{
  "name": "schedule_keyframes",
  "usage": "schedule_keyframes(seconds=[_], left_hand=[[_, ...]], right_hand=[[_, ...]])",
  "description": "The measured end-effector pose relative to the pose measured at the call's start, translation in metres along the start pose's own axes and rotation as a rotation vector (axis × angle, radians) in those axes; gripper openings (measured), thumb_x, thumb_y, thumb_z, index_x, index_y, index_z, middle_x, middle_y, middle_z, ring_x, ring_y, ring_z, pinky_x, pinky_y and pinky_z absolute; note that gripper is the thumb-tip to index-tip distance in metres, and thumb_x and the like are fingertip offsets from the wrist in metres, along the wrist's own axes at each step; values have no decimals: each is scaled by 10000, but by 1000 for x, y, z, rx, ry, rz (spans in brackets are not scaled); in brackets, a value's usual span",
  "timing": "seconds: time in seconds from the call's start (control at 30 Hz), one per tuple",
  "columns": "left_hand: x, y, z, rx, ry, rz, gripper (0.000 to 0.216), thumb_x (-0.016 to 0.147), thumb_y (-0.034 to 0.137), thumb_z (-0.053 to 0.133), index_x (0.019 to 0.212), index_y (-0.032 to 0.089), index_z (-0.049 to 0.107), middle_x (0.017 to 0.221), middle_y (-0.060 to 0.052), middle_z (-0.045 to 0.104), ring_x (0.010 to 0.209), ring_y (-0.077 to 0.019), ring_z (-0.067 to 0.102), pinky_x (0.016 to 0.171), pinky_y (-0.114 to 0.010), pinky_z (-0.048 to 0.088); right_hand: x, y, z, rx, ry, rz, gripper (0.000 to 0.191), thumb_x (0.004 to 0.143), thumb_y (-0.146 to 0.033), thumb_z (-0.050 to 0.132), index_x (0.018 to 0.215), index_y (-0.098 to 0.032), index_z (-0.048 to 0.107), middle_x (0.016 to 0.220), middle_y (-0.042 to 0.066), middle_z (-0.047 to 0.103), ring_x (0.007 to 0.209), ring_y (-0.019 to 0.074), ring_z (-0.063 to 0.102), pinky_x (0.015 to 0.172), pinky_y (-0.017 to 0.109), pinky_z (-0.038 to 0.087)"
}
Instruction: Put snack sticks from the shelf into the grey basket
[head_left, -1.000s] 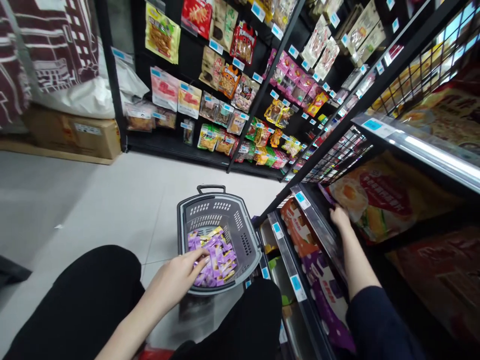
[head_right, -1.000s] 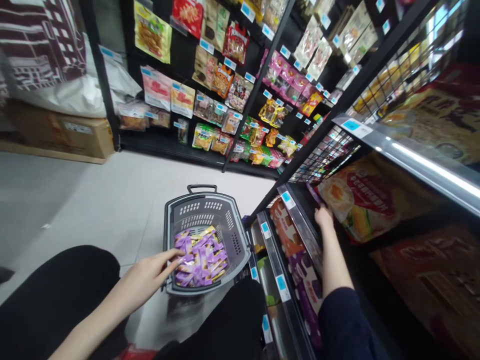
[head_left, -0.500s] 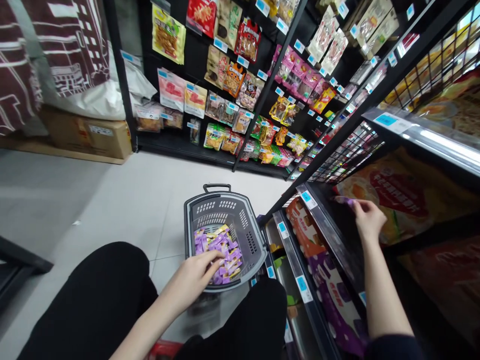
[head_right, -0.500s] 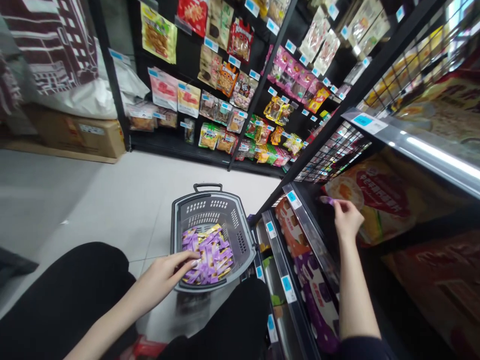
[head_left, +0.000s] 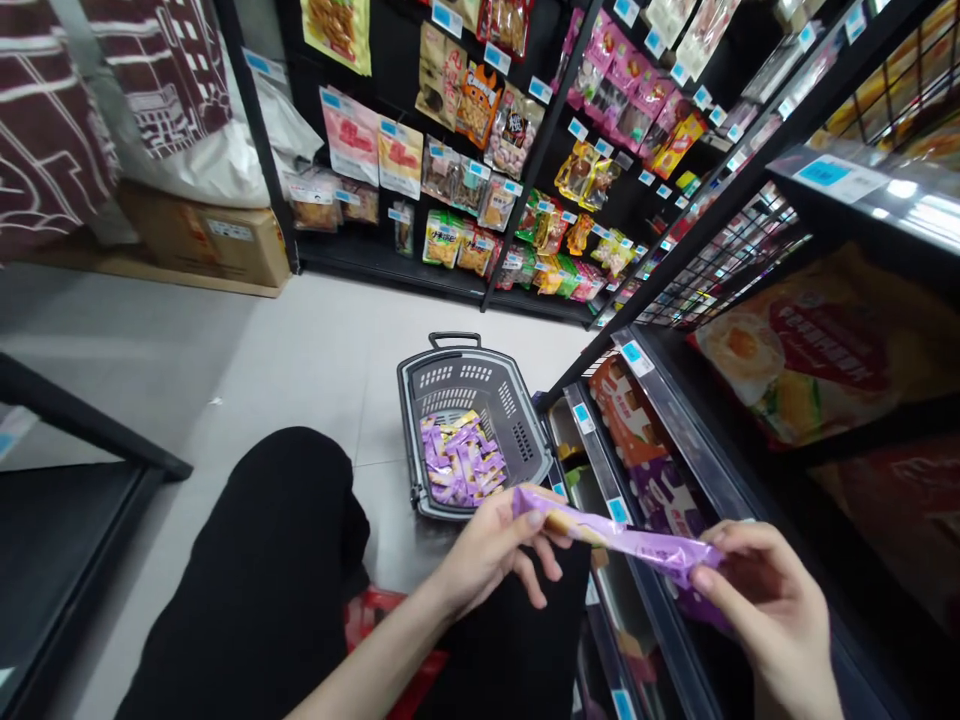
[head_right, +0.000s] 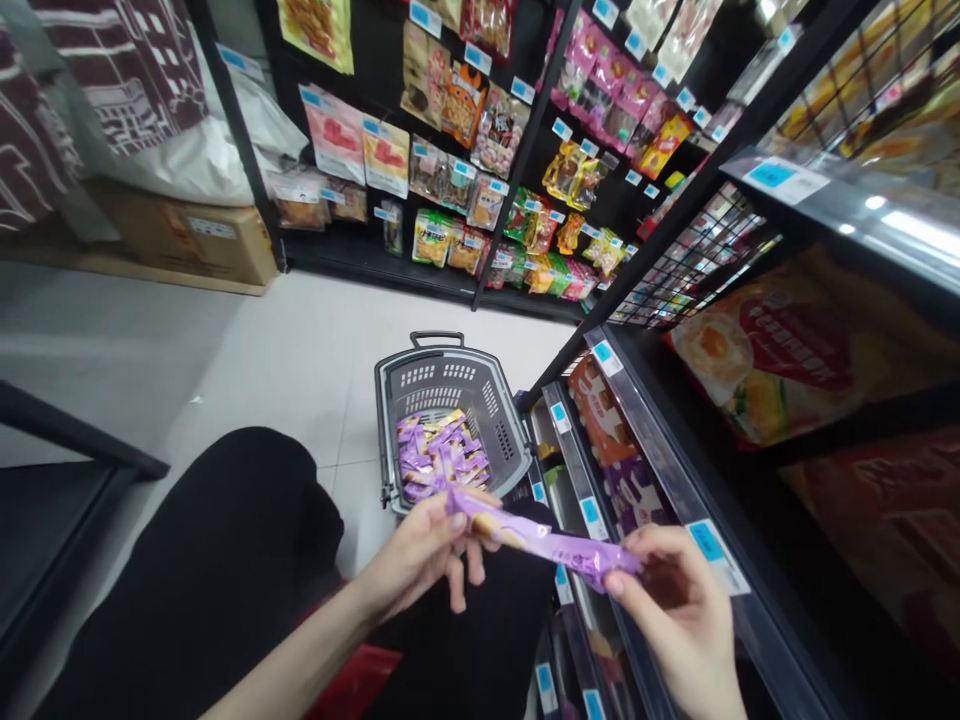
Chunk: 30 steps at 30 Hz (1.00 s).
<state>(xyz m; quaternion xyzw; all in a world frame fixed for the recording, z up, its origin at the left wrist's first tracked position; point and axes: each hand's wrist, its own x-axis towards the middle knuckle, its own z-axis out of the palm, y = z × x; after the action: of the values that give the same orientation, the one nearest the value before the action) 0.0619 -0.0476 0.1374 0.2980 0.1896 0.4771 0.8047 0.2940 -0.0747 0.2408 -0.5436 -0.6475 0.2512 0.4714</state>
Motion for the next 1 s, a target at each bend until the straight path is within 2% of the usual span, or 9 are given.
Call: schedule_keyframes(seconds=[0.1, 0.23, 0.43, 0.57, 0.7, 0.87, 0.93, 1.0], left_hand=[[-4, 7, 4, 78, 49, 22, 385, 704, 461, 657, 778, 92, 579, 608, -65, 653, 459, -162, 622, 369, -233, 500], [-14, 25, 9, 214, 133, 59, 381, 708, 454, 653, 677, 78, 598, 560, -73, 664, 417, -144, 612, 402, -208, 490], [-23, 39, 7, 312, 170, 35, 364, 725, 436, 630, 673, 75, 635, 552, -76, 672, 421, -153, 612, 432, -241, 497], [-25, 44, 8, 416, 161, -28, 272, 697, 358, 670, 757, 92, 669, 629, -66, 698, 542, -163, 653, 533, -264, 540], [-26, 41, 13, 493, 106, -34, 224, 628, 238, 728, 816, 122, 690, 630, -28, 695, 563, -145, 638, 565, -254, 534], [-27, 42, 6, 832, -9, 183, 241, 641, 250, 732, 872, 179, 730, 710, -42, 725, 644, -166, 653, 625, -256, 499], [-27, 47, 2, 881, -31, 170, 260, 620, 244, 747, 874, 191, 729, 770, -41, 726, 682, -166, 647, 638, -250, 487], [-28, 50, 0, 801, -59, 39, 389, 580, 226, 768, 961, 201, 698, 819, -33, 716, 682, -157, 634, 619, -243, 487]], right_hand=[[-6, -2, -3, -41, -8, 140, 296, 588, -240, 779, 858, -197, 666, 735, 34, 643, 584, 151, 613, 483, 205, 514], [-10, 0, -3, -35, -14, 306, 296, 600, -304, 771, 858, -179, 696, 664, 27, 644, 535, 156, 606, 489, 235, 524], [-13, 8, 9, 18, -135, 330, 296, 644, -368, 738, 852, -164, 682, 652, 30, 647, 517, 154, 590, 484, 250, 511], [-15, 6, 20, -73, -211, 206, 249, 715, -372, 676, 870, -178, 694, 778, 60, 674, 642, 191, 624, 576, 284, 520], [-16, 4, 23, -222, -397, 9, 166, 746, -315, 663, 872, -217, 708, 820, 57, 689, 750, 212, 644, 660, 293, 516], [-16, -2, 26, -496, -633, -197, 251, 825, -252, 577, 1070, -251, 634, 892, 53, 672, 800, 204, 595, 704, 318, 506], [-16, -2, 28, -613, -637, -267, 323, 840, -170, 515, 1145, -248, 588, 887, 62, 648, 823, 217, 565, 700, 339, 502], [-17, 1, 29, -718, -593, -338, 443, 803, -73, 471, 1202, -250, 546, 899, 71, 618, 851, 235, 542, 715, 372, 497]])
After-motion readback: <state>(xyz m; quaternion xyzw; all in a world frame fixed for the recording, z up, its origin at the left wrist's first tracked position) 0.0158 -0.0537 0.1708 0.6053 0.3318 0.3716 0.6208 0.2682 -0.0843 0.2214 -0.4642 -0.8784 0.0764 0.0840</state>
